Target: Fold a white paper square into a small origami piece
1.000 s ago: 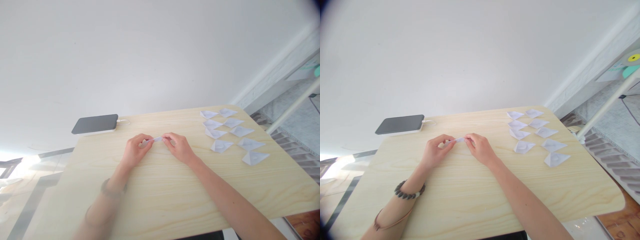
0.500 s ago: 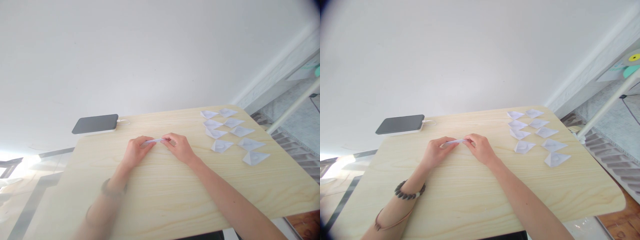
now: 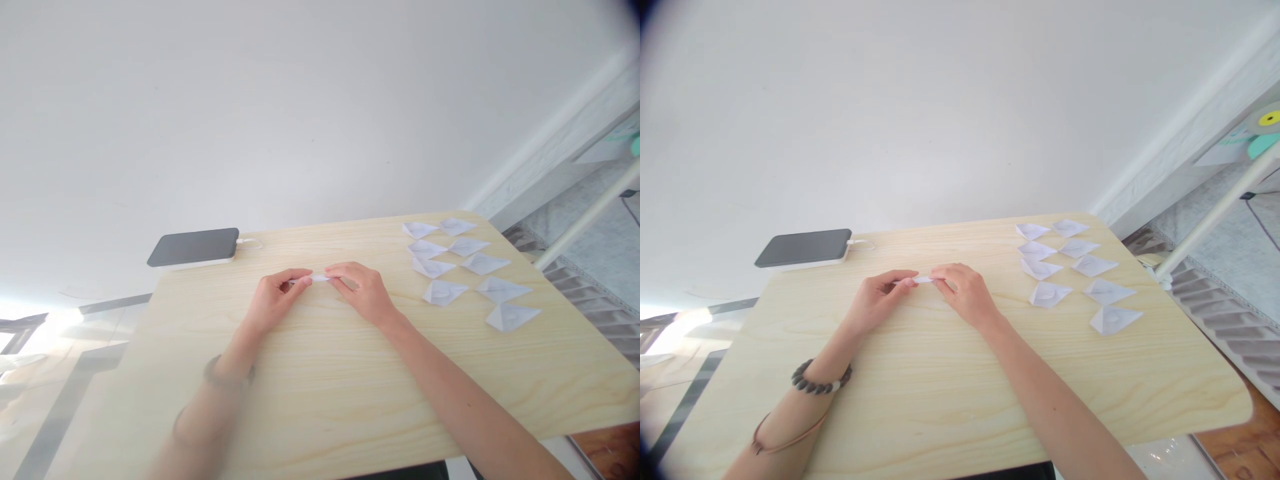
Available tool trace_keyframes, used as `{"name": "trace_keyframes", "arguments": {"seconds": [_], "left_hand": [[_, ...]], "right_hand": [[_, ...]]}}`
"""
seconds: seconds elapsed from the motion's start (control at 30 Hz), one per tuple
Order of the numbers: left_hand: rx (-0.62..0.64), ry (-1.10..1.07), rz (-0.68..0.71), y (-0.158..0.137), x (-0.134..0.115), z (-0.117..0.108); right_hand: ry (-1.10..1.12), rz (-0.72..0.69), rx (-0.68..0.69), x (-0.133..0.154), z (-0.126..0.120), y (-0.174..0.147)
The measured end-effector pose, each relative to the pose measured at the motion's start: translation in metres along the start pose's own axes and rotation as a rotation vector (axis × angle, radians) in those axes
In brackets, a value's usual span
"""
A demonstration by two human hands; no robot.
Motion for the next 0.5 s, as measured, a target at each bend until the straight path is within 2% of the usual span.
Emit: {"name": "trace_keyframes", "arguments": {"seconds": [0.1, 0.27, 0.5], "left_hand": [[-0.027, 0.02, 0.001, 0.001, 0.004, -0.001], [-0.006, -0.073, 0.017, 0.003, 0.007, 0.0], [-0.007, 0.021, 0.074, 0.0, -0.003, 0.0]], "right_hand": [[0.044, 0.048, 0.045, -0.002, 0.002, 0.0], [0.099, 0.154, 0.072, -0.008, 0.004, 0.0], [-0.028, 0.062, 0.106, -0.003, 0.006, 0.0]]}}
Point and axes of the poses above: each hand's wrist, its own y-axis towards the middle knuckle, its own z-axis out of the palm, x = y × z, the point moved 5 cm from there along y, towards the middle knuckle, and after that the axes turned 7 degrees about x, right-handed, at the moved point
